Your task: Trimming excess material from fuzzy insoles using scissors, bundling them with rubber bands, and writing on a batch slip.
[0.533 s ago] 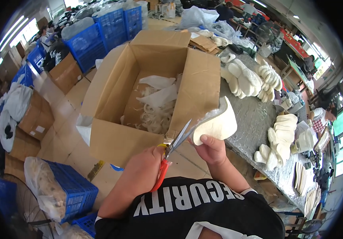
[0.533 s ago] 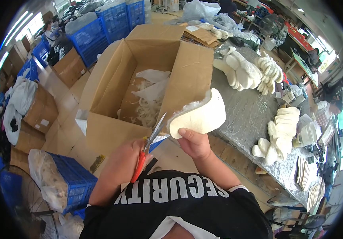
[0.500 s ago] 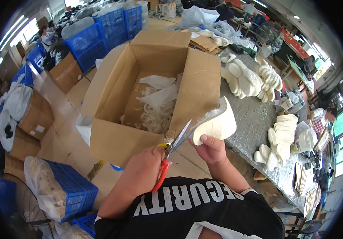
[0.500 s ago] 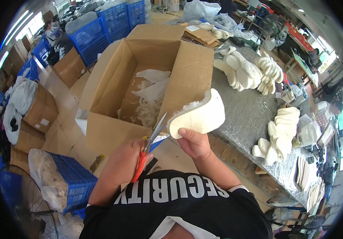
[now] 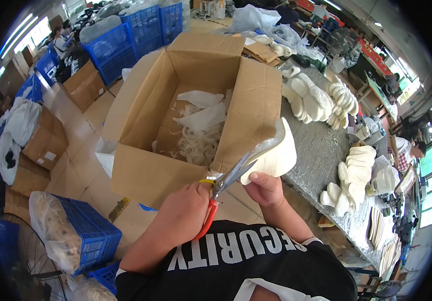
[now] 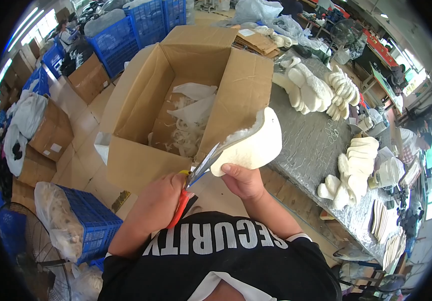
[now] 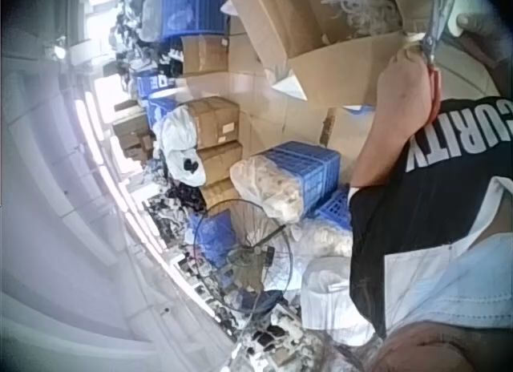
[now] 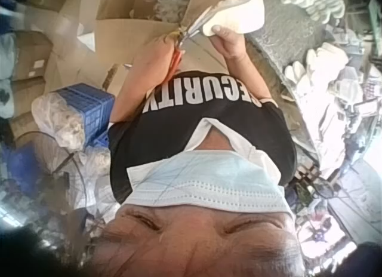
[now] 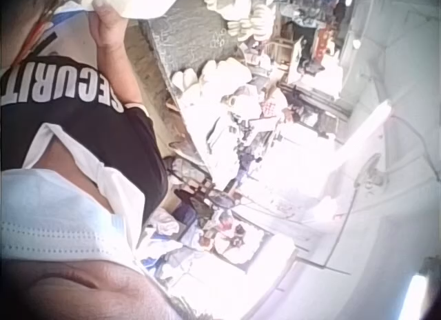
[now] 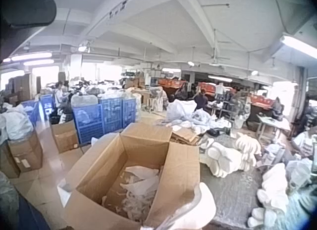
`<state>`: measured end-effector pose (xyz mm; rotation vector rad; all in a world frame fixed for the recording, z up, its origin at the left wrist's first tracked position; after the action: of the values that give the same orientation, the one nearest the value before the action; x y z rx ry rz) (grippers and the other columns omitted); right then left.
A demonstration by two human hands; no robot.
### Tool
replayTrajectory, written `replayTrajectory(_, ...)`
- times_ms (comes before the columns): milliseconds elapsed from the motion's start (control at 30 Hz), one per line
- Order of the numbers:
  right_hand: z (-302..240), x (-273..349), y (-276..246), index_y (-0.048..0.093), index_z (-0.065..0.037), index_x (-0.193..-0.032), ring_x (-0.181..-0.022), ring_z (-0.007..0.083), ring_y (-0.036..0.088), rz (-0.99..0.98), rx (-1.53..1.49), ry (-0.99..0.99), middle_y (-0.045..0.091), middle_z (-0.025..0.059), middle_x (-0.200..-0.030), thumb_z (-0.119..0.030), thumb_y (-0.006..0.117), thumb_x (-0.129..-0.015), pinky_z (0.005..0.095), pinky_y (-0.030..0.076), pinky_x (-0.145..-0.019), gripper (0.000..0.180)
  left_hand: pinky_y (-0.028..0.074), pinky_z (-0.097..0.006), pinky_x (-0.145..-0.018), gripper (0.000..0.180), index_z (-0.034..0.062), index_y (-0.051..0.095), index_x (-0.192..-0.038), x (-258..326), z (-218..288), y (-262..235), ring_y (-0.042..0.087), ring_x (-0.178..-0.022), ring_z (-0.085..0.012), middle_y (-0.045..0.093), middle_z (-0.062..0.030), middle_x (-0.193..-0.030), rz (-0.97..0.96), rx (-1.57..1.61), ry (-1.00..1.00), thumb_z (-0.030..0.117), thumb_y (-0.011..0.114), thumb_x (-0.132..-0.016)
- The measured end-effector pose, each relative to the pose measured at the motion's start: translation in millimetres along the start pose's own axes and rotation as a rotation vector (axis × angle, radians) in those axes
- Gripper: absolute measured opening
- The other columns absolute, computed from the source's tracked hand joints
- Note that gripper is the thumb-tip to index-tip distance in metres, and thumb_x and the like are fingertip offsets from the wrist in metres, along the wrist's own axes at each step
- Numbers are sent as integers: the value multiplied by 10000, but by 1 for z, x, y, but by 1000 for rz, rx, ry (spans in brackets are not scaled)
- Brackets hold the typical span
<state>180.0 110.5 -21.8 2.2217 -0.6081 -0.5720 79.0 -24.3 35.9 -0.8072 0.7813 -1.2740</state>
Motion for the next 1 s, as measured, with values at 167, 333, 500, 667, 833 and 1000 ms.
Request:
replayTrajectory(167,-2,1,6,399,-58,-1279,-1085,247,544,23,91,-38,553,89,-1159,-22,654,-755,384,447,-912,583,482,-432,-682,190,-58,510,-896,0,-1,2,592,-823,-359,589,-226,-868,-59,-4,-29,129,495,-867)
replayTrajectory(333,-1,4,0,427,-53,-1251,-1069,241,556,9,94,-31,570,91,-1129,4,649,-758,370,449,-916,543,481,-432,-688,188,-59,512,-888,3,-6,8,593,-812,-370,588,-236,-883,-109,26,-42,126,490,-869)
replayTrajectory(500,-1,5,-3,448,-44,-1219,-1019,236,577,4,127,-37,584,100,-1087,7,656,-756,353,468,-874,510,448,-448,-683,261,-30,537,-901,5,-10,14,578,-767,-399,588,-229,-788,-148,41,-42,230,522,-884)
replayTrajectory(667,-1,6,2,449,-37,-1207,-994,235,584,23,141,-22,589,109,-1057,4,657,-757,347,475,-852,497,447,-445,-682,290,-36,545,-903,7,-12,18,576,-760,-403,588,-233,-773,-153,103,-38,254,536,-886)
replayTrajectory(833,0,7,3,437,-38,-1217,-988,235,584,29,149,-18,586,109,-1059,10,655,-755,346,474,-853,513,447,-446,-681,296,-43,545,-902,9,-13,18,574,-758,-406,586,-240,-774,-152,113,-35,253,543,-884)
replayTrajectory(1000,1,6,4,433,-63,-1244,-1061,219,546,-11,139,-5,555,75,-1130,57,624,-768,359,438,-913,526,445,-446,-682,280,-39,538,-905,11,-17,21,573,-760,-408,585,-243,-783,-156,148,-37,239,552,-879)
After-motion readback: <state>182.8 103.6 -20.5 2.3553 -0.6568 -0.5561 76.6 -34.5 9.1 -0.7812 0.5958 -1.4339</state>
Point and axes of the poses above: each hand's wrist, its own x-axis away from the middle knuckle, its own y-axis out of the palm, z = x × y, the point moved 6 cm from there along -x, towards the middle knuckle
